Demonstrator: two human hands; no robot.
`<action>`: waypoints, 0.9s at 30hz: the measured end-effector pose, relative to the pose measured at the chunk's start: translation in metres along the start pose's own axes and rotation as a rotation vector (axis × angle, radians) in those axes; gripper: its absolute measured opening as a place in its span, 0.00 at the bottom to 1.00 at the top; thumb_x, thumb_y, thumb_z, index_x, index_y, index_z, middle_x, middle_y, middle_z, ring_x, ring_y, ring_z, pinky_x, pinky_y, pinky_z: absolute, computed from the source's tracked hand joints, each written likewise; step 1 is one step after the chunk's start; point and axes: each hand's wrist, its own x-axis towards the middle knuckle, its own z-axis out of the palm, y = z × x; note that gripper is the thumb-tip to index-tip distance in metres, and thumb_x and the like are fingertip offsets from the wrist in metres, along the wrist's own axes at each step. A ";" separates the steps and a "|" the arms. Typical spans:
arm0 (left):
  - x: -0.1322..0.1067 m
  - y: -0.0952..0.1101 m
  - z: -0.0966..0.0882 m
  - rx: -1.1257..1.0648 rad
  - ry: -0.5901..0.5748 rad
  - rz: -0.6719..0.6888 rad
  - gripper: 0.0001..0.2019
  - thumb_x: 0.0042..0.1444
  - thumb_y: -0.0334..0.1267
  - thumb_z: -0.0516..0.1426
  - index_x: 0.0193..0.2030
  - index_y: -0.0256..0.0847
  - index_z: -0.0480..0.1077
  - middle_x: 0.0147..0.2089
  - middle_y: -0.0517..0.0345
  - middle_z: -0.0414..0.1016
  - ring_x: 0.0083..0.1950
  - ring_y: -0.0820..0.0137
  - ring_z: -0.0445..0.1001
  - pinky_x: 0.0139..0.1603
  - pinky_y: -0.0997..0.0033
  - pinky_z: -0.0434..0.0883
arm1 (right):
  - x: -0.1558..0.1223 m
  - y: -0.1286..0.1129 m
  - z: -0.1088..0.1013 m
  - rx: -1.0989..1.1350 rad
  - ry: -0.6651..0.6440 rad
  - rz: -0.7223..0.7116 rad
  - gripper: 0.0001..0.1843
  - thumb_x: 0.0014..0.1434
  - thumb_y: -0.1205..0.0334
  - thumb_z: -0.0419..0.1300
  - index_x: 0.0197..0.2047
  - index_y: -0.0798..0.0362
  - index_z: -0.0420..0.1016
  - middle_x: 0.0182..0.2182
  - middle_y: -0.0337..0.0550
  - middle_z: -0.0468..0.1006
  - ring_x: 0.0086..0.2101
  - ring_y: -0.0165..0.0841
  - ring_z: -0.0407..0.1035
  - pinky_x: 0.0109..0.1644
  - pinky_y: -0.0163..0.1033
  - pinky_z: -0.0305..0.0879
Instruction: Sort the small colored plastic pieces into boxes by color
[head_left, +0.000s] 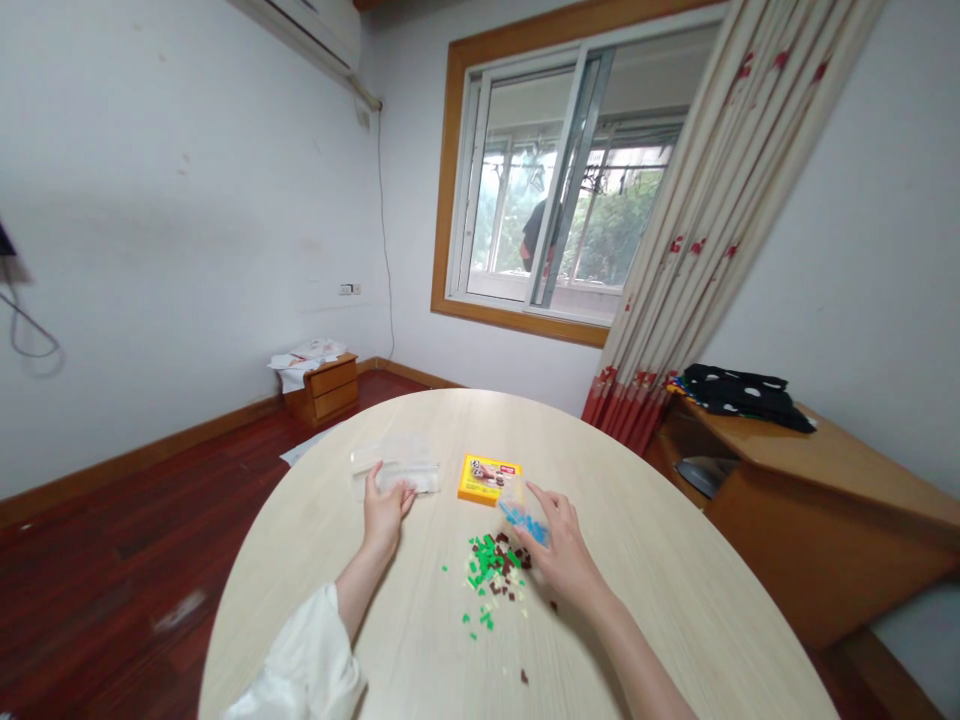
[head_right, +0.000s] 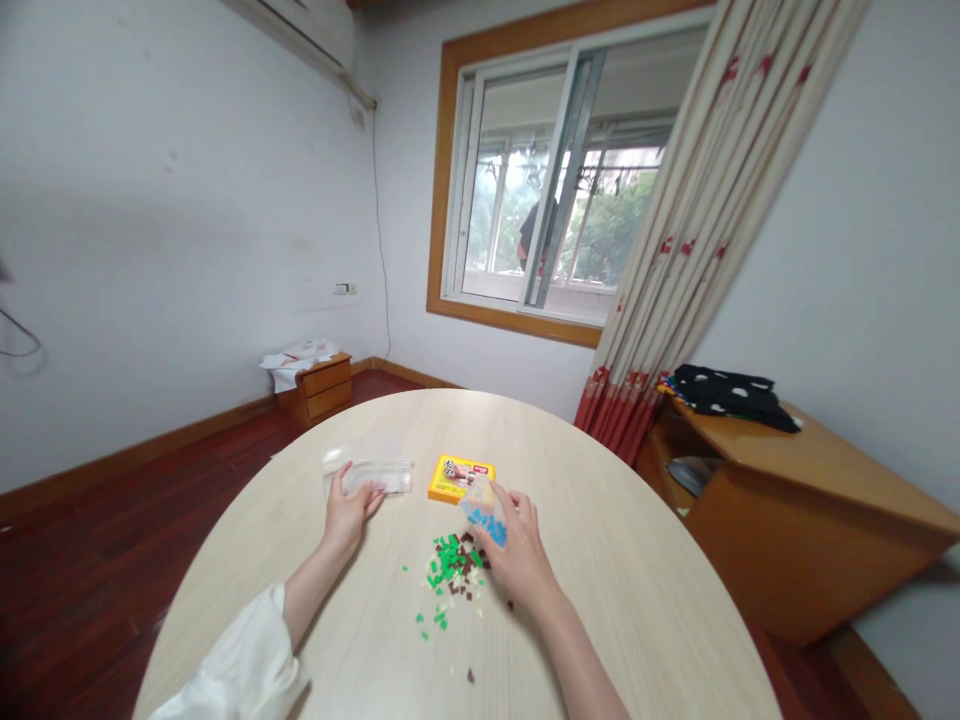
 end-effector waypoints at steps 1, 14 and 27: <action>0.001 0.000 -0.001 0.022 -0.007 0.007 0.31 0.53 0.27 0.57 0.61 0.47 0.51 0.29 0.62 0.71 0.29 0.76 0.76 0.38 0.72 0.75 | -0.003 -0.001 -0.001 0.004 -0.003 0.007 0.30 0.54 0.55 0.57 0.60 0.48 0.60 0.49 0.49 0.63 0.51 0.41 0.59 0.59 0.49 0.58; -0.030 0.010 0.000 0.347 -0.142 0.287 0.20 0.46 0.40 0.61 0.46 0.39 0.63 0.17 0.71 0.62 0.16 0.77 0.64 0.19 0.81 0.61 | -0.036 -0.024 -0.004 0.084 0.021 -0.037 0.28 0.57 0.54 0.56 0.60 0.43 0.60 0.50 0.48 0.64 0.52 0.41 0.61 0.57 0.50 0.60; -0.104 -0.016 0.021 0.088 -0.685 -0.210 0.31 0.38 0.46 0.68 0.49 0.39 0.64 0.42 0.50 0.74 0.43 0.65 0.73 0.45 0.68 0.68 | -0.058 -0.041 0.038 0.129 -0.026 -0.142 0.23 0.64 0.55 0.47 0.61 0.48 0.62 0.54 0.49 0.69 0.55 0.37 0.63 0.59 0.47 0.62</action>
